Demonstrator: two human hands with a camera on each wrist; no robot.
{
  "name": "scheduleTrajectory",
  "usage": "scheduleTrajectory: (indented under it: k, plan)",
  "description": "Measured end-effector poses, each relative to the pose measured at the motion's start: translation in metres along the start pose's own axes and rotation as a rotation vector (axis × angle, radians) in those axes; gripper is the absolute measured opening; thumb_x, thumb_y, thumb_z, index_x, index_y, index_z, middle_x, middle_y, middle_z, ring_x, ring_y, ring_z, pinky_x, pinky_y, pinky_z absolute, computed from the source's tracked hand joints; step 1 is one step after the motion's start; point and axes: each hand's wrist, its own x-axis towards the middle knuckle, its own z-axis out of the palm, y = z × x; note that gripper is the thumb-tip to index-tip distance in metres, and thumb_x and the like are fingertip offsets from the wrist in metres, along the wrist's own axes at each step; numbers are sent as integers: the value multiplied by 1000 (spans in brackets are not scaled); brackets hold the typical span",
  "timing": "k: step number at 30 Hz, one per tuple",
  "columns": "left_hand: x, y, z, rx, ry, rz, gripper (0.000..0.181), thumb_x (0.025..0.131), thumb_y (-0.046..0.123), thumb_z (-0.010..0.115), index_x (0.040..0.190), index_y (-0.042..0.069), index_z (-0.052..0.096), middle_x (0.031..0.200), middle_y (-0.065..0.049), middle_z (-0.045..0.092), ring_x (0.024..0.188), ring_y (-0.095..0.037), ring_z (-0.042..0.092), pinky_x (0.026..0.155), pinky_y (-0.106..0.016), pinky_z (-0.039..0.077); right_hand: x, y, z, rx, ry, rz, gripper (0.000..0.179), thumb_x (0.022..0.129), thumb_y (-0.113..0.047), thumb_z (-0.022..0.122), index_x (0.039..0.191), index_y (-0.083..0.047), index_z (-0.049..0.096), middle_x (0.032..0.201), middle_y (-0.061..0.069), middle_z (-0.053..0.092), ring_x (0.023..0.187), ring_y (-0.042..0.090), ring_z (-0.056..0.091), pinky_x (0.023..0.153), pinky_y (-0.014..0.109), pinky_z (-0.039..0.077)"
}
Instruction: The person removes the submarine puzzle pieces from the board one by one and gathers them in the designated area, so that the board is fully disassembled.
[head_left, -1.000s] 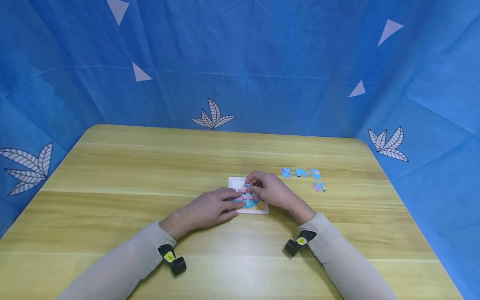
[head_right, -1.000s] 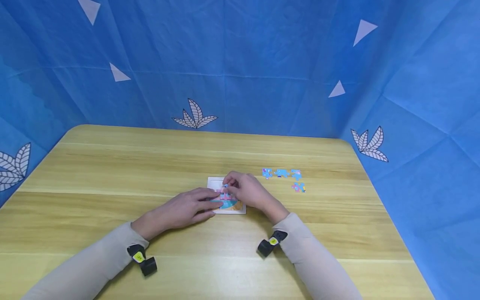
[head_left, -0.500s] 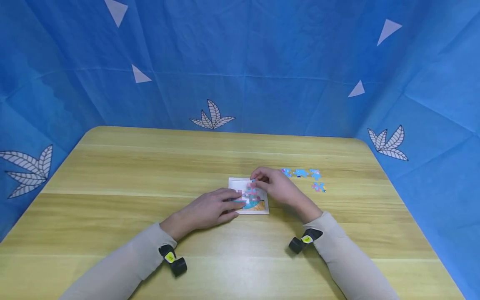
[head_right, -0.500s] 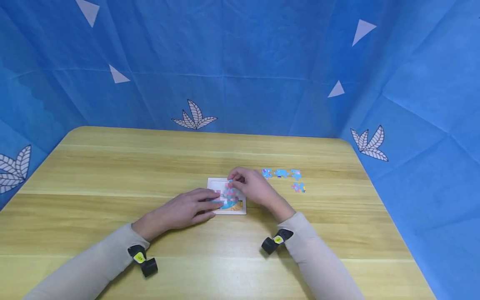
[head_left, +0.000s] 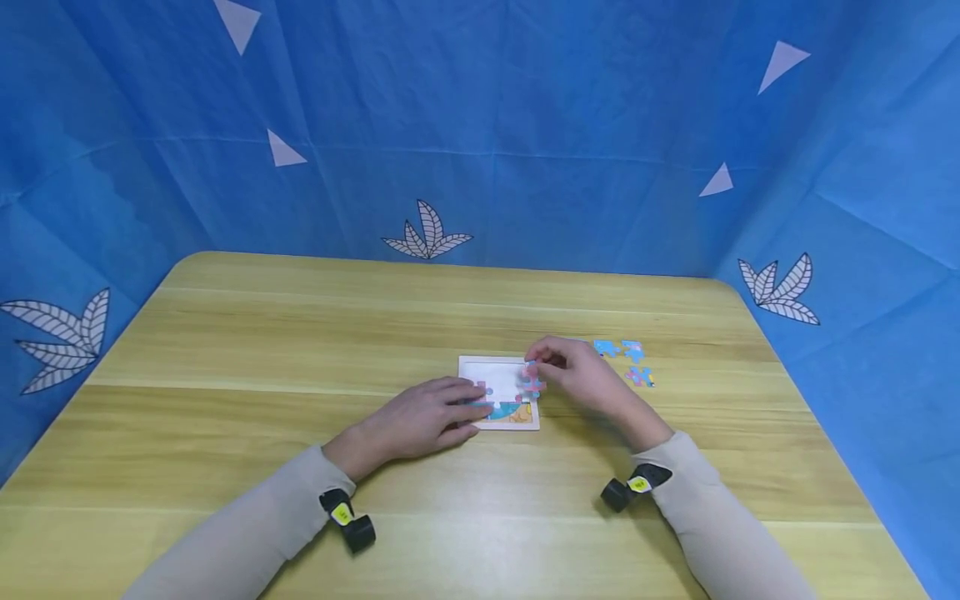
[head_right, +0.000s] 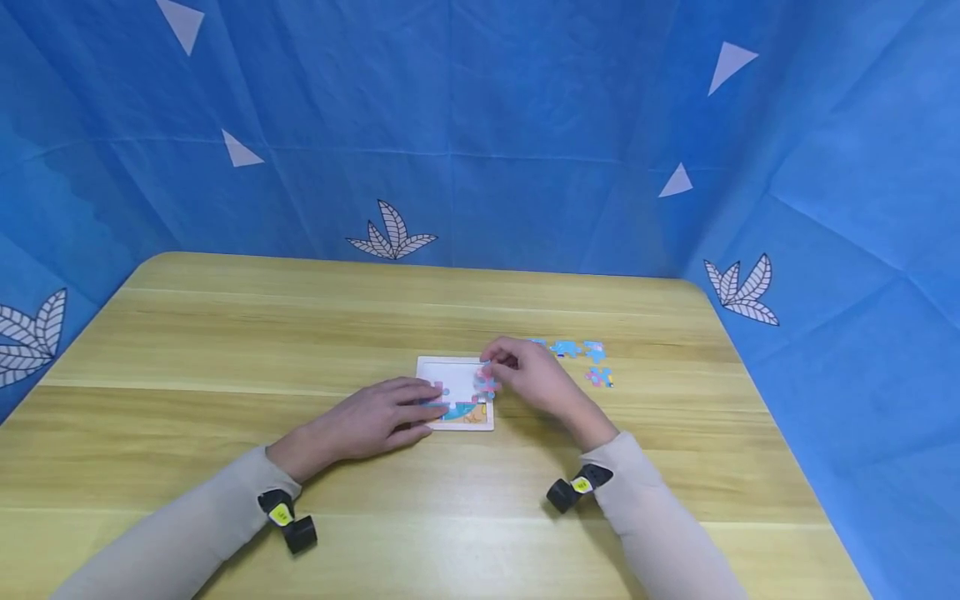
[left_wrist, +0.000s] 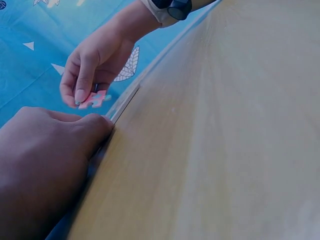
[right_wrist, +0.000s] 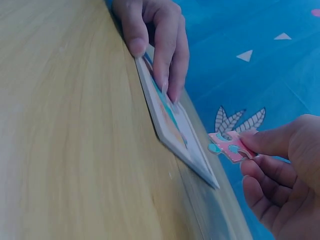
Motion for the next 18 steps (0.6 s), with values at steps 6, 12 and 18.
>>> scheduleTrajectory:
  k: [6, 12, 18]
  plan:
    - [0, 1, 1, -8, -16, -15, 43, 102, 38, 50, 140, 19, 56, 145, -1, 50, 135, -21, 44, 114, -34, 31, -8, 9, -8, -23, 23, 35, 14, 95, -19, 66, 105, -9, 69, 87, -2, 66, 74, 17, 60, 63, 31, 49]
    - [0, 0, 2, -7, -10, -14, 44, 102, 38, 50, 140, 18, 56, 145, -1, 50, 137, -19, 41, 114, -33, 31, -16, 16, -17, -18, 50, 87, 18, 95, -23, 67, 105, -9, 68, 87, -1, 67, 74, 19, 59, 63, 30, 48]
    - [-1, -1, 3, -25, 5, -2, 45, 102, 38, 51, 140, 16, 55, 146, -2, 49, 136, -18, 43, 112, -34, 35, -21, 25, -28, -4, 67, 104, 19, 96, -21, 65, 108, -6, 68, 90, -1, 70, 78, 19, 61, 64, 29, 49]
